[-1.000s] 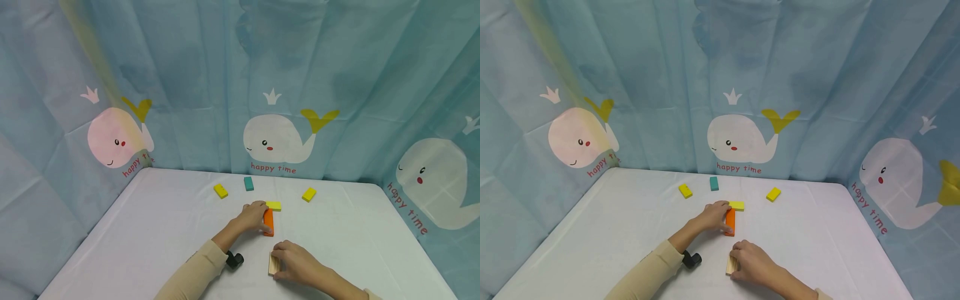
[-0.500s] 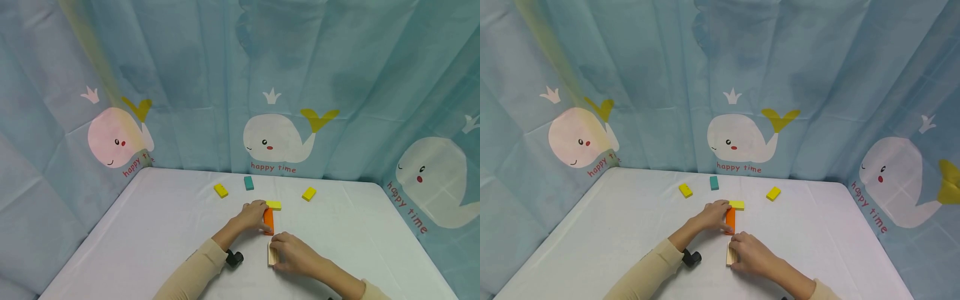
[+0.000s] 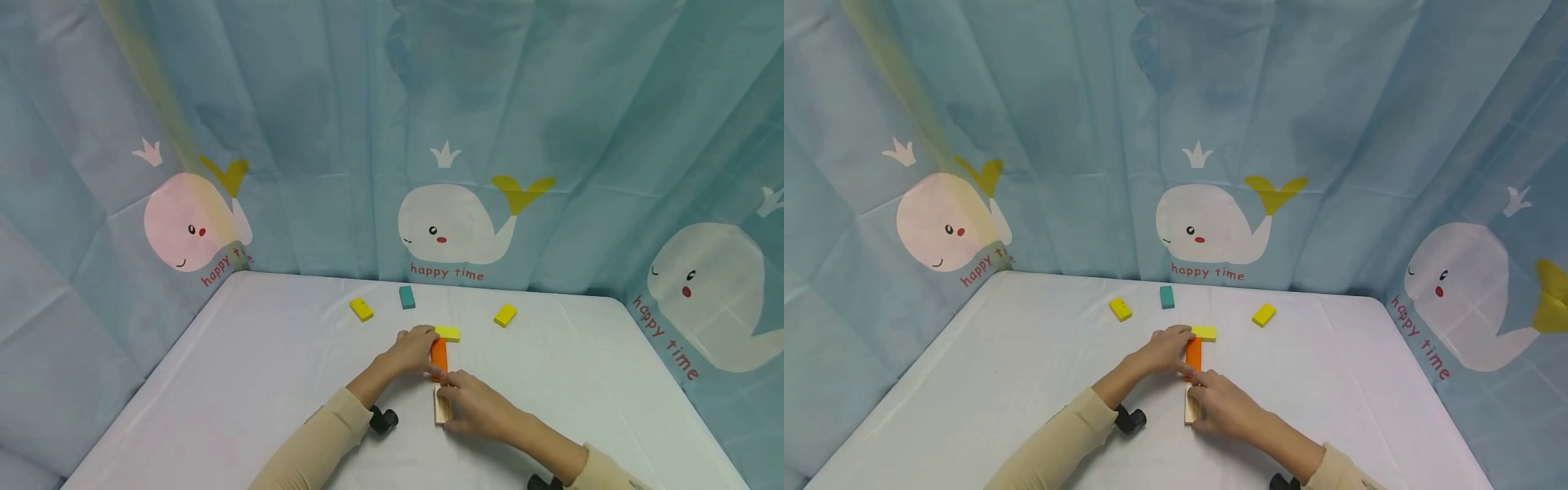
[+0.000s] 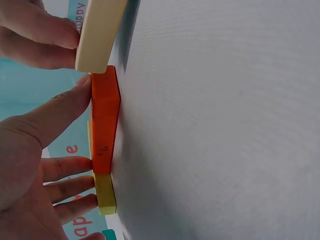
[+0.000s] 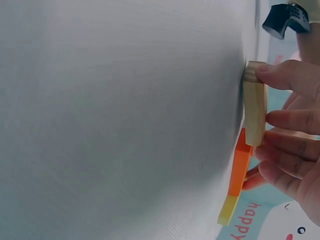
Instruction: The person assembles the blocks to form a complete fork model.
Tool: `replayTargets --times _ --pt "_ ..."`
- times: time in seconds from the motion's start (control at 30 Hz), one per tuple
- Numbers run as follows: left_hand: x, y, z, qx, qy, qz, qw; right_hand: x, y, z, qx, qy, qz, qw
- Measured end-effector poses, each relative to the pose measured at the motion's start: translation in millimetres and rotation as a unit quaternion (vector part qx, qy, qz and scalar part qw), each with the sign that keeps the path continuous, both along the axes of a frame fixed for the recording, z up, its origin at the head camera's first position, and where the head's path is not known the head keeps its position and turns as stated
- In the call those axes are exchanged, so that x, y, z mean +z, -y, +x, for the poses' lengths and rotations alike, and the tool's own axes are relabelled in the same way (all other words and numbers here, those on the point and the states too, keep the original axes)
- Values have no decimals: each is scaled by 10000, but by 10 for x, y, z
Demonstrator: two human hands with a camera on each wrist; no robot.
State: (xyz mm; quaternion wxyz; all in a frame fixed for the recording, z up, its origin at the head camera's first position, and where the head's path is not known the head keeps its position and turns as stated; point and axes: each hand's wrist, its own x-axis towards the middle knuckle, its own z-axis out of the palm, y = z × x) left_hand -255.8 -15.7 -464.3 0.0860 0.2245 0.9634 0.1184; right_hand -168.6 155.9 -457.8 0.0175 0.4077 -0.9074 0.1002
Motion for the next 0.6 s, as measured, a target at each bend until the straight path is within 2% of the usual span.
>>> replayTargets --times 0.6 --pt "23 6 1 -41 27 -49 10000 -11 39 -108 4 20 126 9999"
